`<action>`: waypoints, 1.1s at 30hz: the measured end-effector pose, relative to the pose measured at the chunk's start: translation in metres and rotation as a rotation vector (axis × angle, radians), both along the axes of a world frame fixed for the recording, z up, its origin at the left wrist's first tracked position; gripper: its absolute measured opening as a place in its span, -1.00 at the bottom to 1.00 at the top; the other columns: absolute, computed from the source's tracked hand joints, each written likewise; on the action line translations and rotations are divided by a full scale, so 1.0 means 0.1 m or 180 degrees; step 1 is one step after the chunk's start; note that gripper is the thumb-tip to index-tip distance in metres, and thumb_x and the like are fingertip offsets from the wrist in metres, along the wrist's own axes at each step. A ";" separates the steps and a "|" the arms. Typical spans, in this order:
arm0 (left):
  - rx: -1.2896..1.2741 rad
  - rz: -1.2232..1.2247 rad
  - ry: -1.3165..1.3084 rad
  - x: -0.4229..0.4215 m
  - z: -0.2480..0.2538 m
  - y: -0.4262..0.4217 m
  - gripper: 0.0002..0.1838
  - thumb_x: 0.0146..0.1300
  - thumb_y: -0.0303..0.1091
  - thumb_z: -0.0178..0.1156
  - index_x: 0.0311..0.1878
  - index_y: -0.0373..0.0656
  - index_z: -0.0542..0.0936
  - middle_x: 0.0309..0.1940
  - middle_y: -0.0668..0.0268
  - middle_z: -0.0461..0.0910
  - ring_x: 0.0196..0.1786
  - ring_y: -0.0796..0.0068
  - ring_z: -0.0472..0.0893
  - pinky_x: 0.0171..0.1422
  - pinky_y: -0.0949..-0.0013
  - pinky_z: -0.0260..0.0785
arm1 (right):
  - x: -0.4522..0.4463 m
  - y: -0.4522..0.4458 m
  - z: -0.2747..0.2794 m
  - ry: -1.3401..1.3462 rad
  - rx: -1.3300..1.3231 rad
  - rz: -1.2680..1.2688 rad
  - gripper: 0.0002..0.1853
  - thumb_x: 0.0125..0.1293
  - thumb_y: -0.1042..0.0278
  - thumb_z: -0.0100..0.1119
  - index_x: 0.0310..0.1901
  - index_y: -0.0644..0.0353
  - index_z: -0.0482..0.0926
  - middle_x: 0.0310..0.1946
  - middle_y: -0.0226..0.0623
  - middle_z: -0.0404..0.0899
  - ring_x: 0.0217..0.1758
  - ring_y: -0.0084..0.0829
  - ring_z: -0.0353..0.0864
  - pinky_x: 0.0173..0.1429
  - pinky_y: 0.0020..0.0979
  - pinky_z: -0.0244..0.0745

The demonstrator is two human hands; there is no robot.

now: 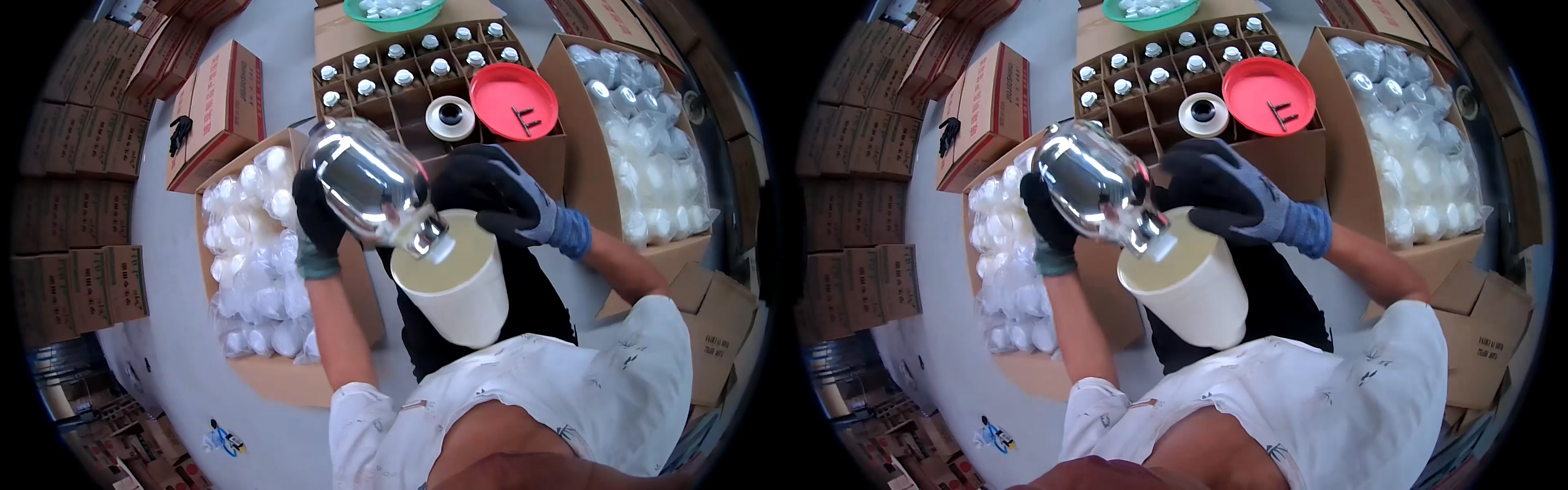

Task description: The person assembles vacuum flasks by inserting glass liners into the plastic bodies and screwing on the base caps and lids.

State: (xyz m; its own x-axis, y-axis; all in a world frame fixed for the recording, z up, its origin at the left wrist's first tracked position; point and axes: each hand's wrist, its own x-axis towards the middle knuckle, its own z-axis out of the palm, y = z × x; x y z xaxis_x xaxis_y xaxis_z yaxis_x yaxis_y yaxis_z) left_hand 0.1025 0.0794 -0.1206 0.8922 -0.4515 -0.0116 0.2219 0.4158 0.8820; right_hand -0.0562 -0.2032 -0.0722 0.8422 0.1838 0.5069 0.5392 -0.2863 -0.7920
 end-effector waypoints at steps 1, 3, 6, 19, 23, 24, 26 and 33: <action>0.0555 -0.0171 -0.0062 -0.29 0.42 -0.05 -0.37 0.40 0.00 -0.05 0.37 -0.24 0.23 0.38 0.20 0.23 0.40 0.30 0.26 0.50 0.24 0.06 | -0.22 -0.01 -0.14 0.0368 0.0546 -0.0218 -0.35 0.19 0.22 0.30 0.28 0.24 0.32 0.16 -0.05 0.34 0.26 -0.09 0.35 0.34 -0.18 0.26; 0.0330 -0.0304 -0.0910 -0.68 0.60 -0.13 -0.32 0.36 -0.07 0.06 0.42 -0.23 0.14 0.35 0.17 0.25 0.37 0.30 0.28 0.45 0.23 0.15 | -0.68 -0.09 -0.15 0.0556 -0.0361 -0.0444 -0.29 0.15 0.25 0.32 0.31 0.25 0.27 0.27 0.02 0.26 0.34 -0.04 0.26 0.40 -0.14 0.19; 0.1078 0.0171 -0.0677 -1.28 0.40 0.24 -0.27 0.33 -0.04 0.06 0.43 -0.23 0.13 0.36 0.15 0.23 0.38 0.28 0.28 0.45 0.22 0.14 | -1.51 0.07 -0.41 0.0827 -0.0721 -0.0507 -0.18 0.06 0.17 0.39 0.34 0.25 0.24 0.34 0.06 0.17 0.42 0.02 0.16 0.45 -0.09 0.11; 0.2468 0.0581 -0.0873 -2.67 -1.05 1.24 -0.27 0.11 -0.38 0.35 0.35 -0.19 0.28 0.26 0.14 0.39 0.34 0.26 0.35 0.40 0.24 0.21 | -1.42 0.35 0.02 -0.0303 -0.0682 -0.0161 -0.18 -0.11 0.14 0.50 0.25 0.14 0.39 0.19 0.00 0.31 0.25 0.03 0.30 0.30 -0.11 0.28; 0.3610 0.0452 -0.2202 -2.52 -1.24 1.26 -0.16 0.03 -0.42 0.41 0.39 -0.16 0.21 0.32 0.14 0.32 0.36 0.25 0.33 0.41 0.25 0.20 | -1.40 0.05 -0.15 0.0557 -0.0578 0.0027 -0.15 -0.11 0.20 0.51 0.28 0.17 0.36 0.31 -0.01 0.24 0.37 -0.07 0.24 0.39 -0.15 0.20; 0.3730 0.0237 -0.2169 -2.49 -1.28 1.32 -0.14 0.03 -0.42 0.41 0.40 -0.15 0.19 0.33 0.14 0.30 0.36 0.24 0.33 0.41 0.24 0.19 | -1.37 0.10 -0.21 0.0561 -0.0458 -0.0022 -0.10 -0.11 0.21 0.52 0.32 0.18 0.30 0.33 -0.01 0.22 0.40 -0.07 0.20 0.42 -0.17 0.16; 0.3652 0.0012 -0.2035 -2.37 -1.26 1.41 -0.19 0.03 -0.37 0.42 0.35 -0.11 0.26 0.27 0.16 0.36 0.31 0.24 0.37 0.38 0.23 0.23 | -1.16 0.28 -0.24 0.0440 -0.0041 0.0101 0.04 -0.15 0.24 0.55 0.40 0.20 0.17 0.39 -0.03 0.14 0.47 -0.09 0.10 0.51 -0.23 0.03; 0.3316 0.0073 -0.1754 -1.90 -1.10 1.33 -0.28 0.03 -0.32 0.40 0.28 -0.11 0.30 0.19 0.16 0.39 0.23 0.23 0.40 0.31 0.22 0.26 | -0.41 0.76 0.10 0.0307 0.0859 0.1136 -0.14 -0.14 0.18 0.54 0.24 0.24 0.35 0.07 -0.22 0.51 0.12 -0.33 0.53 0.21 -0.33 0.41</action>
State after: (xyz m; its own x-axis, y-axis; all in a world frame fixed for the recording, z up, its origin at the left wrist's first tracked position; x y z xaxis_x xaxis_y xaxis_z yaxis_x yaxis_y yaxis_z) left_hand -0.0874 0.2121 -0.2310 0.8998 -0.4357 0.0243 -0.2934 -0.5628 0.7728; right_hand -0.0971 -0.1274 -0.0622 0.7959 0.3431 0.4988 0.4866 0.1275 -0.8643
